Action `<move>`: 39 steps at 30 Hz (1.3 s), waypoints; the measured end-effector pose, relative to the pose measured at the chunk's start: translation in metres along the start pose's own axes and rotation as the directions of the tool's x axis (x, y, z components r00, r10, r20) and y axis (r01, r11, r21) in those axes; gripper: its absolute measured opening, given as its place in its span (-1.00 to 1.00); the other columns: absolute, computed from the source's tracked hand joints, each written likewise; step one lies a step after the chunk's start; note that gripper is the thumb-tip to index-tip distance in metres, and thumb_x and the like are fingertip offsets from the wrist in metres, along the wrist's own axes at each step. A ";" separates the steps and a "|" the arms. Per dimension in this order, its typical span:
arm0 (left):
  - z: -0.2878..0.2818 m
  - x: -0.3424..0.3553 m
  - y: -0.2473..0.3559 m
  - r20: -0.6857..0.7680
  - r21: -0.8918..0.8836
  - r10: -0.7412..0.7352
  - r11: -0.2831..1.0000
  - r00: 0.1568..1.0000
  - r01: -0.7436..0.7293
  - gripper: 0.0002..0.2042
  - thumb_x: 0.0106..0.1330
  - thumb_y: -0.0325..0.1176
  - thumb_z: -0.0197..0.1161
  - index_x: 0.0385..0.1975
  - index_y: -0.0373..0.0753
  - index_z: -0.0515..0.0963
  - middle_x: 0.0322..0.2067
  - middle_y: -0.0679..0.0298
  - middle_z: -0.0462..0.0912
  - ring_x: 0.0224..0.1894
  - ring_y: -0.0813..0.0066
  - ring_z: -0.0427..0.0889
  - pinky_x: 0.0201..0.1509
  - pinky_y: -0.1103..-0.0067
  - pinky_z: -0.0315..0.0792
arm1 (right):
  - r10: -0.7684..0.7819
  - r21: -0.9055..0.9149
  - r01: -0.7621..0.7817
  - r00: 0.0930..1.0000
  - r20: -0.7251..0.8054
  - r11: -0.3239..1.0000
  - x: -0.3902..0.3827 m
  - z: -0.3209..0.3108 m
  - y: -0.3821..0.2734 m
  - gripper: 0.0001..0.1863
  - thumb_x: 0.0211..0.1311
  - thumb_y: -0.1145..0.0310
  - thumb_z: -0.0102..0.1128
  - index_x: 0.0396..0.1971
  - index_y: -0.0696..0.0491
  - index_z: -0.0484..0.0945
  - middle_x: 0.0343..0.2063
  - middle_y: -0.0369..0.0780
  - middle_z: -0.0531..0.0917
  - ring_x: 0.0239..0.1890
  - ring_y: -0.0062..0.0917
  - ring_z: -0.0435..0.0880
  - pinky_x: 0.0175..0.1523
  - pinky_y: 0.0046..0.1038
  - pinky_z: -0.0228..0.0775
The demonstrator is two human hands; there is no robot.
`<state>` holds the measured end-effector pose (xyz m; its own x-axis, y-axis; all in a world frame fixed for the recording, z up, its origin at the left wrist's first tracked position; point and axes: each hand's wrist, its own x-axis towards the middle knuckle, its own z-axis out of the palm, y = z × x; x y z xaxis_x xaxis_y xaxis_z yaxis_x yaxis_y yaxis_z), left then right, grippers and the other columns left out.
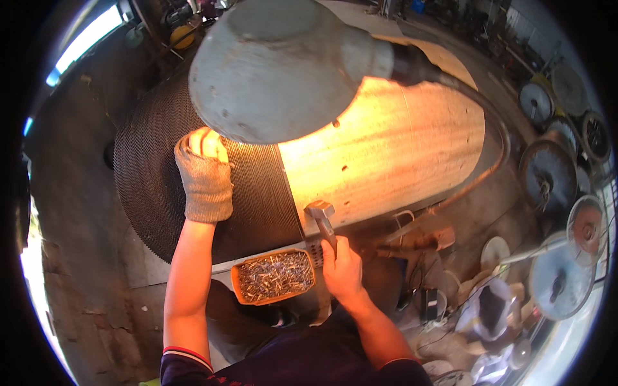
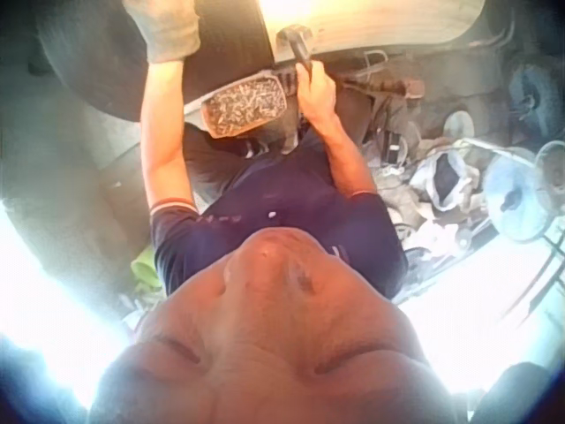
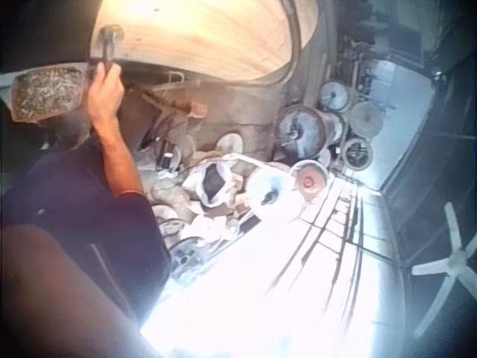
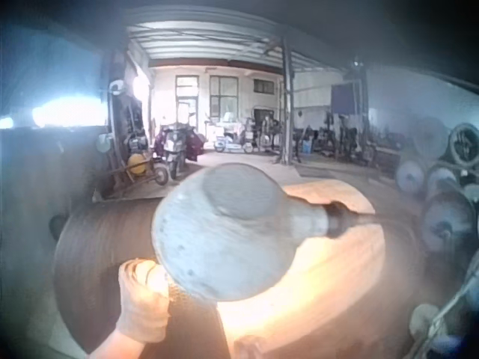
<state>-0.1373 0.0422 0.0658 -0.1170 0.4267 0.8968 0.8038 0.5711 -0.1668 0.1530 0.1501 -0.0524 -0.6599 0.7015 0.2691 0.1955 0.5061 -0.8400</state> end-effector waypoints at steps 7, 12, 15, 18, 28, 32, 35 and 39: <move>-0.026 -0.023 0.072 -0.054 -0.390 -0.074 0.920 0.996 0.047 -0.54 0.22 -0.71 0.27 0.14 -0.29 0.44 -0.20 0.15 0.57 -0.13 0.20 0.57 0.02 0.31 0.53 | -0.053 0.065 0.056 0.998 -0.044 0.996 -0.008 -0.006 0.001 -0.76 0.53 0.29 0.18 -0.13 0.20 0.53 -0.48 0.04 0.65 -0.45 -0.03 0.67 -0.34 -0.20 0.47; -0.022 -0.056 0.122 0.068 -0.581 -0.098 0.805 0.993 0.119 -0.38 0.11 -0.71 0.30 0.26 -0.29 0.41 -0.34 0.13 0.62 -0.35 0.12 0.63 -0.28 0.26 0.52 | -0.041 0.087 0.043 0.999 -0.030 0.995 -0.002 -0.010 -0.001 -0.74 0.54 0.29 0.18 -0.12 0.22 0.53 -0.46 0.06 0.66 -0.44 -0.02 0.68 -0.33 -0.21 0.48; -0.022 -0.064 0.123 0.133 -0.535 -0.146 0.822 0.980 0.195 -0.35 0.12 -0.69 0.37 0.28 -0.25 0.43 -0.30 0.18 0.62 -0.21 0.20 0.62 -0.04 0.30 0.52 | -0.053 0.100 0.056 0.998 -0.026 0.993 0.002 -0.010 -0.002 -0.73 0.54 0.28 0.18 -0.10 0.23 0.54 -0.46 0.06 0.67 -0.43 -0.02 0.69 -0.31 -0.22 0.49; -0.034 -0.057 0.123 0.350 -0.502 -0.195 0.787 0.916 0.359 -0.38 0.12 -0.68 0.35 0.27 -0.27 0.45 -0.29 0.18 0.63 -0.21 0.16 0.61 -0.01 0.27 0.49 | -0.059 0.094 0.059 0.998 -0.008 0.994 0.006 -0.011 -0.005 -0.73 0.54 0.29 0.19 -0.09 0.24 0.54 -0.45 0.06 0.67 -0.42 -0.03 0.70 -0.31 -0.23 0.50; -0.023 -0.039 0.143 0.373 -0.369 -0.301 0.820 0.878 0.438 -0.39 0.04 -0.54 0.41 0.20 -0.37 0.47 -0.41 0.21 0.59 -0.28 0.12 0.58 -0.11 0.24 0.45 | -0.222 0.010 0.223 0.973 -0.071 0.975 0.016 -0.008 -0.017 -0.76 0.51 0.38 0.17 -0.04 0.25 0.50 -0.42 0.08 0.68 -0.41 0.04 0.70 -0.33 -0.18 0.52; -0.024 -0.039 0.145 0.332 -0.313 -0.283 0.866 0.900 0.389 -0.42 0.05 -0.54 0.40 0.17 -0.39 0.48 -0.41 0.20 0.58 -0.31 0.13 0.58 -0.13 0.23 0.44 | -0.200 -0.024 0.199 0.979 -0.033 0.980 0.021 -0.011 -0.019 -0.78 0.49 0.40 0.17 -0.03 0.23 0.49 -0.43 0.08 0.67 -0.41 0.08 0.70 -0.34 -0.16 0.52; -0.017 -0.040 0.142 0.296 -0.336 -0.266 0.870 0.917 0.361 -0.42 0.06 -0.55 0.39 0.17 -0.41 0.47 -0.39 0.20 0.58 -0.30 0.13 0.57 -0.12 0.23 0.43 | -0.244 -0.012 0.244 0.966 -0.083 0.970 0.018 -0.011 -0.024 -0.80 0.48 0.41 0.16 -0.05 0.22 0.49 -0.46 0.09 0.65 -0.43 0.08 0.69 -0.35 -0.15 0.51; -0.042 -0.043 0.148 0.270 -0.274 -0.282 0.894 0.921 0.354 -0.26 0.01 -0.59 0.46 0.31 -0.42 0.37 -0.20 0.17 0.60 -0.06 0.09 0.56 0.10 0.25 0.44 | -0.173 -0.025 0.172 0.984 -0.040 0.985 0.026 -0.017 -0.020 -0.81 0.50 0.44 0.10 -0.04 0.24 0.51 -0.45 0.07 0.67 -0.47 -0.04 0.71 -0.33 -0.24 0.54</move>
<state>0.0110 0.0785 0.0201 -0.4917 0.4211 0.7621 0.8372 0.4692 0.2809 0.1443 0.1667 -0.0207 -0.6546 0.6226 0.4288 0.0972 0.6318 -0.7690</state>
